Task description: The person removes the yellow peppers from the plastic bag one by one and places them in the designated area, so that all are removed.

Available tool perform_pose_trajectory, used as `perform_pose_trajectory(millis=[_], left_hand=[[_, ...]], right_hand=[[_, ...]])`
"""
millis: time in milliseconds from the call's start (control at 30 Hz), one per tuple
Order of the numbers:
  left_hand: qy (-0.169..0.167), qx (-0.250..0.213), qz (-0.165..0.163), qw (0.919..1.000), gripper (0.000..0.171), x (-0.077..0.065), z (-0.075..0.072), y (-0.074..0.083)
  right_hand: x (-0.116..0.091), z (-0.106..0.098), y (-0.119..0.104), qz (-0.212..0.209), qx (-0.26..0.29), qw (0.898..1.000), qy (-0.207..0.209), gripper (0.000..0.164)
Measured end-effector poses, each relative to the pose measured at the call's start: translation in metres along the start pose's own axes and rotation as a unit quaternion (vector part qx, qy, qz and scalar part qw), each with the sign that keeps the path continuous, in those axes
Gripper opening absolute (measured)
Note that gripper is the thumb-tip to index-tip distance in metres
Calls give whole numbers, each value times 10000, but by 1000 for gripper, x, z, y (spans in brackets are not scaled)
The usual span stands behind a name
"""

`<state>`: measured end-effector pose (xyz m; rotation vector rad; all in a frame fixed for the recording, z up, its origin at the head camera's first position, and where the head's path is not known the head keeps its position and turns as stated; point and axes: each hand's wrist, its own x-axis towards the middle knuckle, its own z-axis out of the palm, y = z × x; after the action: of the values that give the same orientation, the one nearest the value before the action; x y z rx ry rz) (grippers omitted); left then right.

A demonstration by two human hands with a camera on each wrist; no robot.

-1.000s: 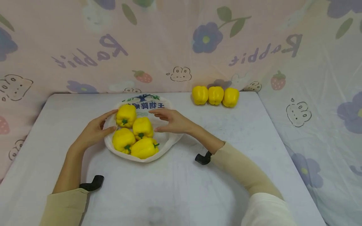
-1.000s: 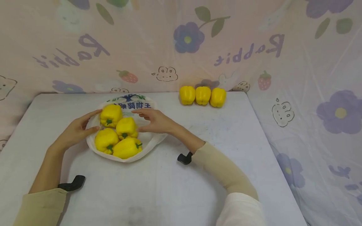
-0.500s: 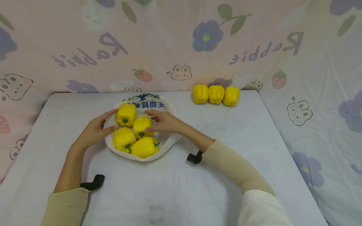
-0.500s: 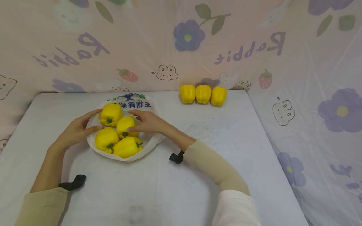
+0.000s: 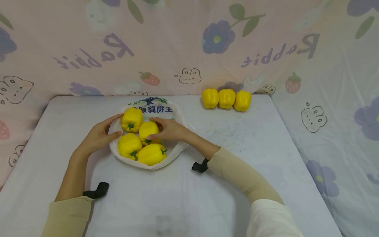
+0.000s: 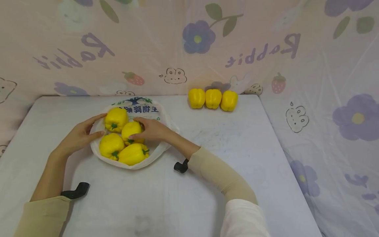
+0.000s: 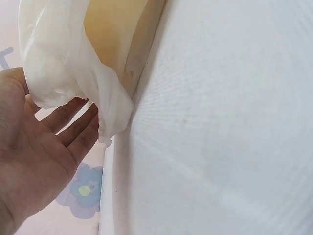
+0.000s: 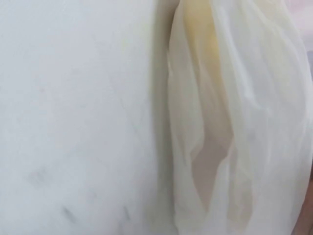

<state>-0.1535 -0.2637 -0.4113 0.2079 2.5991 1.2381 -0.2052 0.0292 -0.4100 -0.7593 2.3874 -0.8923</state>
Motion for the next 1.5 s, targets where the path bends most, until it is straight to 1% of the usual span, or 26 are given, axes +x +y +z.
perform_pose_trajectory(millis=[133,233,467,533,667,867,967,1133,1333,1500], left_hand=[[10,1,19,10000,71,1,0,0],[6,-16,5,10000,71,1,-1,1],[10,5,-44,10000,71,1,-1,1],[-24,-37,-45,10000,71,2,0,1],[-83,-69,-29,9999,71,3,2,1],[-7,43,-74,10000,70,2,1,2],[15,87,-100,9999,70,0,1,2],[-8,31,-109,9999,71,1,0,2],[-28,-13,-134,9999,71,2,1,1],[-30,-15,-138,9999,72,2,0,0]], right_hand=[[1,-1,3,-169,69,9997,170,81],[0,-3,5,-239,234,9990,295,80],[-3,-7,6,-371,1063,9927,433,80],[-6,-8,7,-395,1170,9911,487,80],[-13,-14,9,-498,1224,9891,654,80],[-21,-27,13,-799,1362,9819,1046,79],[-26,-33,16,-841,1436,9789,1187,79],[-36,-42,23,-868,1573,9744,1348,77],[-42,-49,34,-1013,1708,9681,1530,77],[-47,-54,40,-1014,1677,9679,1571,78]])
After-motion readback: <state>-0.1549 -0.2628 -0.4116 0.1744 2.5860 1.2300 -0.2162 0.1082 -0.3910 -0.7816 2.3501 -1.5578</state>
